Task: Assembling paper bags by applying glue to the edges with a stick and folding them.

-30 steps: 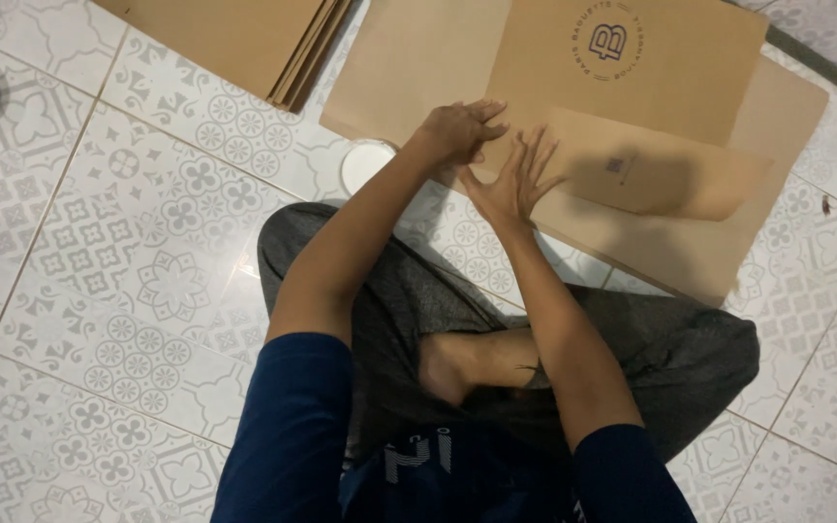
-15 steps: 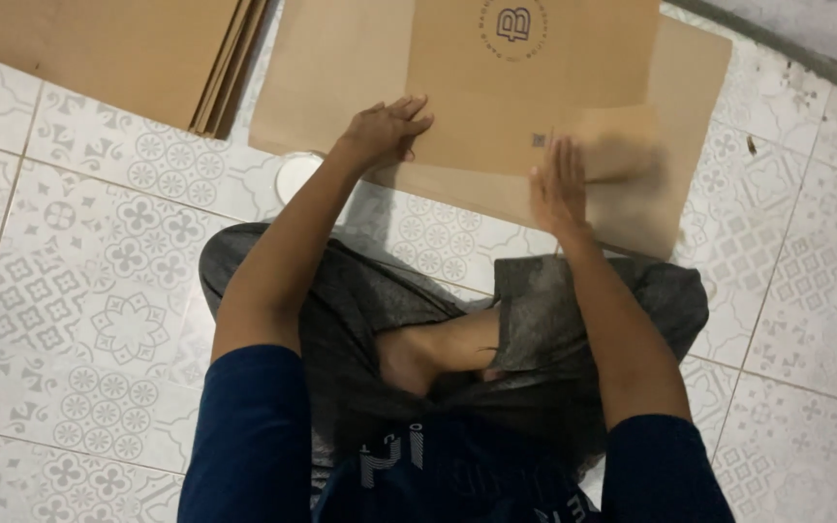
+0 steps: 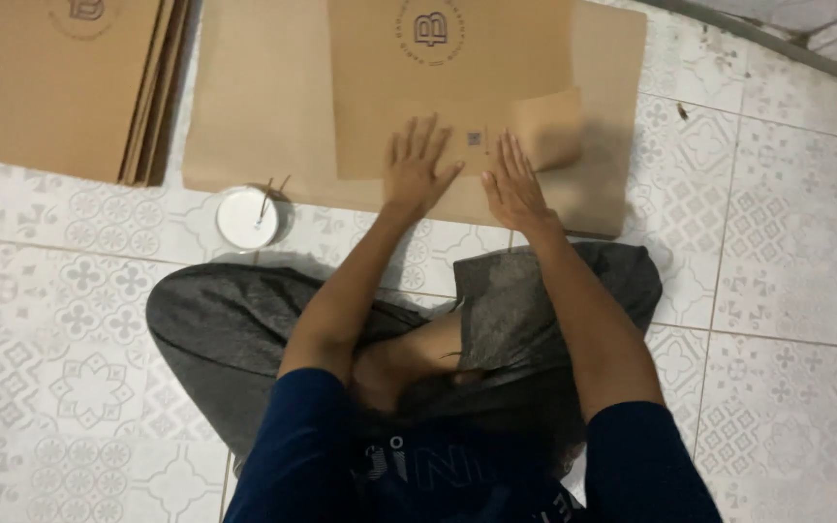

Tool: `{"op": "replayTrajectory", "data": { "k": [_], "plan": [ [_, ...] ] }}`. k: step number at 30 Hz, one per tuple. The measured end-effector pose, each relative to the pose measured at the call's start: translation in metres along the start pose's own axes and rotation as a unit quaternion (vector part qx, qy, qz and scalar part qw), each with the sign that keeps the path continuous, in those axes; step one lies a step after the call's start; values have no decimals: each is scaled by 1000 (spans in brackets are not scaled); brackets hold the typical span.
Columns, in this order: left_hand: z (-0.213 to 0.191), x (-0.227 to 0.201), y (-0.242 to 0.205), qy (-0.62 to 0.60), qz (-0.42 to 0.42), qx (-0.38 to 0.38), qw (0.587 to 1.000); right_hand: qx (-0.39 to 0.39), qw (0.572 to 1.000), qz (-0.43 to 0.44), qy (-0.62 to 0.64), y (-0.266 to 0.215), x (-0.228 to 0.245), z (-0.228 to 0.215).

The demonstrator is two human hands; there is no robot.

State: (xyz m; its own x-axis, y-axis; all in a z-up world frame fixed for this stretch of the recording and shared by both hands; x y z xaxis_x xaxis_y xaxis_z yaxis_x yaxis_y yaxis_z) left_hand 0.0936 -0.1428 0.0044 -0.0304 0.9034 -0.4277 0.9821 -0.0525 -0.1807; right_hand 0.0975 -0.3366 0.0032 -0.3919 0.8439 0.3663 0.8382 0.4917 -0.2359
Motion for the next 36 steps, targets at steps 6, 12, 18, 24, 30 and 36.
{"op": "replayTrajectory", "data": {
  "k": [6,12,18,24,30,36],
  "plan": [
    [-10,28,4,-4,-38,-5,999,34,995,94,-30,-15,-67,-2],
    [-24,61,-2,-3,-63,-27,998,2,982,184,-43,-22,-135,20],
    [-29,92,-1,32,-75,-3,997,-50,986,158,-29,-24,-87,0],
    [-26,102,-7,61,-32,-25,997,-137,979,140,-50,-12,-10,-21],
    [-8,64,-13,78,45,-67,994,-209,973,-76,-64,40,35,25],
    [-5,69,-9,76,48,-92,992,-170,964,-200,29,68,95,48]
  ]
}}
Point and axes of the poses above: each hand's wrist, its own y-axis towards the middle knuckle, its own z-axis out of the palm, x = y × z, the point moved 5 cm from there along y, towards the middle knuckle, and after that the axes turned 8 degrees about -z, right-handed, at the moved point
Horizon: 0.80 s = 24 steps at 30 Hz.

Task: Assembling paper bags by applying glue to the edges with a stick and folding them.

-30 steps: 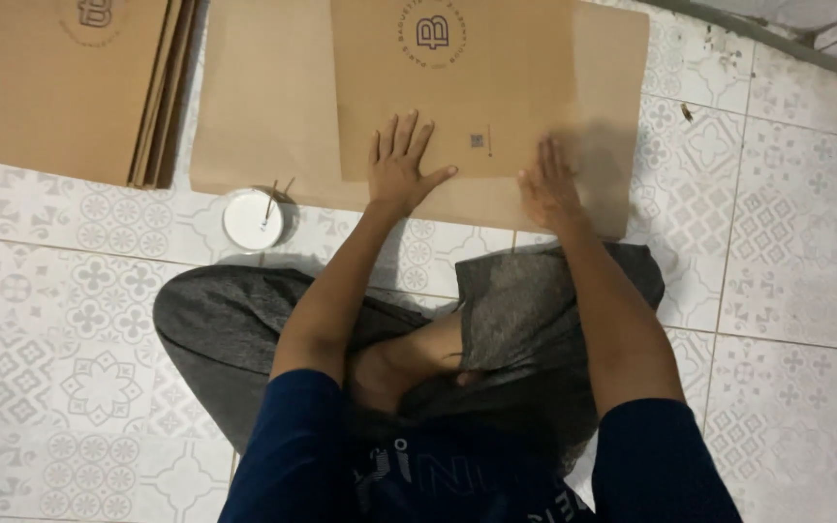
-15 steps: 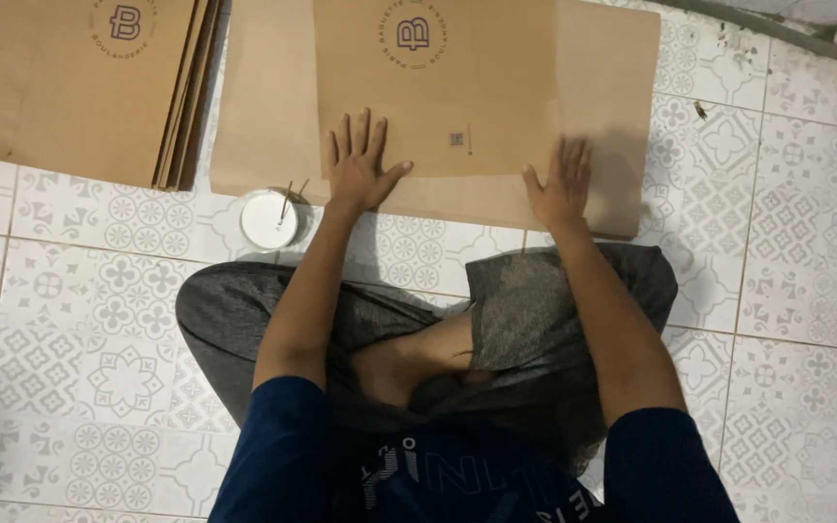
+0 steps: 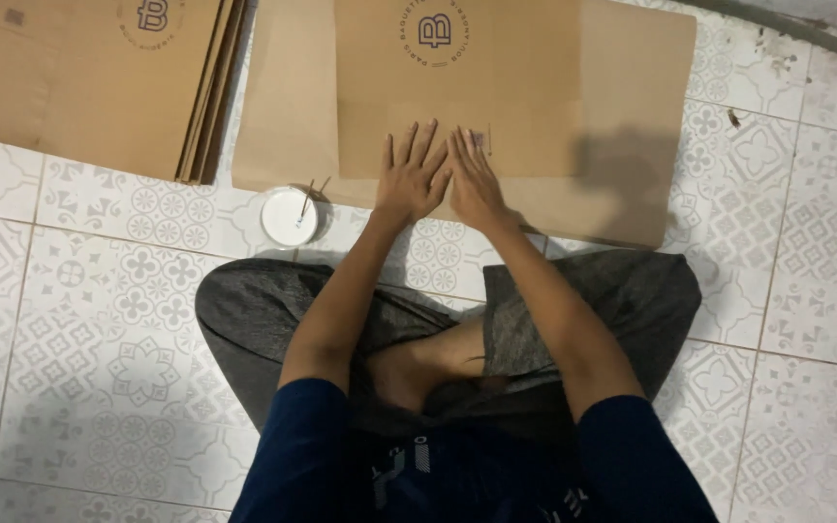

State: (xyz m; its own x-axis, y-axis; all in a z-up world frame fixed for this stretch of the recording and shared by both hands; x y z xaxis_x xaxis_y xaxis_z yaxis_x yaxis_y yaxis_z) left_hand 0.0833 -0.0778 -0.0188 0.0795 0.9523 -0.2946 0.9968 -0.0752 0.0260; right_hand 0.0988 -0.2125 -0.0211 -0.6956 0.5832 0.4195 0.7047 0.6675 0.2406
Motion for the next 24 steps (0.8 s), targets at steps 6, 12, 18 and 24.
{"op": "replayTrajectory", "data": {
  "k": [6,12,18,24],
  "plan": [
    [-14,18,-8,-7,-83,37,996,-15,999,2,-46,-50,-64,-47],
    [-45,72,-20,-15,-244,55,968,130,971,195,-53,-94,-125,-82],
    [-46,95,-23,-53,-278,13,959,40,993,81,-77,-94,-103,-108],
    [-26,106,-12,-77,-288,-38,954,92,951,290,-57,-97,-146,-113]
  ]
}}
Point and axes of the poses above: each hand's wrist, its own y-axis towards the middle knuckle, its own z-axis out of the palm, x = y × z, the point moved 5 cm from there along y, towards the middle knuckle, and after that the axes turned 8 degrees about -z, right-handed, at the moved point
